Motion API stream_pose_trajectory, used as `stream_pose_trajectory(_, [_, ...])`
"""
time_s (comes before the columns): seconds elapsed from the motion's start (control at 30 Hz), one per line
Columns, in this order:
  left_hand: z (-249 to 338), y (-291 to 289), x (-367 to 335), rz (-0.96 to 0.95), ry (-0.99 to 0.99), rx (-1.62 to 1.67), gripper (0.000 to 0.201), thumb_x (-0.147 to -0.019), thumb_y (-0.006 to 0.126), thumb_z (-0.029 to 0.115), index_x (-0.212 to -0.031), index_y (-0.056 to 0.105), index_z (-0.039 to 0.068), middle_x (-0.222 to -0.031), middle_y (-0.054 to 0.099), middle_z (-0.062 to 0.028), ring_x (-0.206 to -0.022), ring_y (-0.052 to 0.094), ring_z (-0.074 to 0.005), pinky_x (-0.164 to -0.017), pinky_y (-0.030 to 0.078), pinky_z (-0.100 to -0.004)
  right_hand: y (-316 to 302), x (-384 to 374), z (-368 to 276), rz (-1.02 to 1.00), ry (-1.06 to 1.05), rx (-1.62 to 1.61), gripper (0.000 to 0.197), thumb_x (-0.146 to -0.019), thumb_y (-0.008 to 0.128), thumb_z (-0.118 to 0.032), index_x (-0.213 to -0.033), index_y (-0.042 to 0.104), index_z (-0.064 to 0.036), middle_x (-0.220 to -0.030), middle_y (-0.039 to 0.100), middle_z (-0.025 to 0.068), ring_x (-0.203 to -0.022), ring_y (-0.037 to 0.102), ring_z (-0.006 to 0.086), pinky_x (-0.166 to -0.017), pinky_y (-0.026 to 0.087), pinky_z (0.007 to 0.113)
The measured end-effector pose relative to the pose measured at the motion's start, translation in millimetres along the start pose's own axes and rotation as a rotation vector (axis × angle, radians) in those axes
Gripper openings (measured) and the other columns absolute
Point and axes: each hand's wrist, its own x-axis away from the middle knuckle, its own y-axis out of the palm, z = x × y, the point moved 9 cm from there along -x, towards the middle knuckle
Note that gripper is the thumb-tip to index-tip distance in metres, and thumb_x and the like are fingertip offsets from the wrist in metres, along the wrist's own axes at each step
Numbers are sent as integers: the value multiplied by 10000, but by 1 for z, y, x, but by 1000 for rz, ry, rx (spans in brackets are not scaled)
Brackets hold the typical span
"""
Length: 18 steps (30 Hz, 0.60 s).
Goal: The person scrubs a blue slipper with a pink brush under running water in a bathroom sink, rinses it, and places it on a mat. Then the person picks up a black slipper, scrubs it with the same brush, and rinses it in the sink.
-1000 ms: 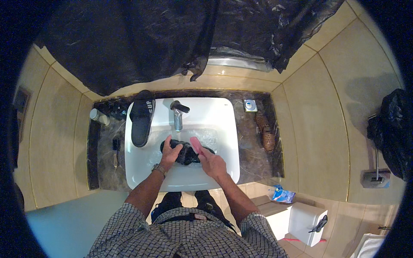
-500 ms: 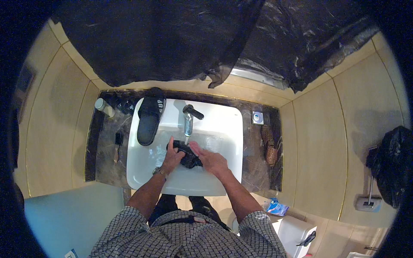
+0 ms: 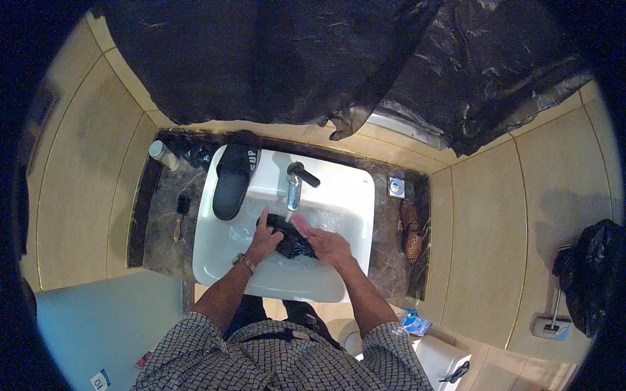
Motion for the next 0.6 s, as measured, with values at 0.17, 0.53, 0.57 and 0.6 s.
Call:
stream_pose_trajectory(0.17, [-23, -7, -7, 59, 77, -191, 952, -866, 640, 35, -1650, 99, 25, -1243, 624, -189, -1055, 635, -225, -910, 540, -329, 20, -22, -24, -15, -79, -29, 412, -1053, 523, -378, -1435, 608, -249, -1299, 698, 164, -1159, 671, 388, -1024, 517, 450])
stream_pose_trajectory(0.53, [-15, -4, 1, -37, 37, -50, 967, -827, 685, 115, -1647, 176, 61, -1277, 624, -241, -1063, 647, -318, -974, 525, -396, 14, -11, 51, 101, -312, -25, 387, -1041, 602, -269, -1427, 626, -263, -1065, 681, 169, -1019, 661, 344, -930, 541, 425])
stream_pose_trajectory(0.57, [-15, -6, 0, -20, 53, -76, 962, -827, 683, 113, -1646, 181, 61, -1276, 627, -235, -1056, 649, -317, -973, 527, -397, 12, -11, 36, 107, -317, -5, 390, -1039, 592, -275, -1429, 617, -267, -1054, 678, 173, -1021, 658, 359, -918, 537, 447])
stream_pose_trajectory(0.6, [-14, -7, -1, -15, 74, -118, 952, -837, 661, 76, -1646, 158, 46, -1259, 638, -223, -1054, 658, -288, -955, 535, -379, 13, -14, 17, 113, -322, 16, 394, -1038, 583, -280, -1431, 608, -271, -1043, 675, 177, -1022, 655, 374, -907, 533, 469])
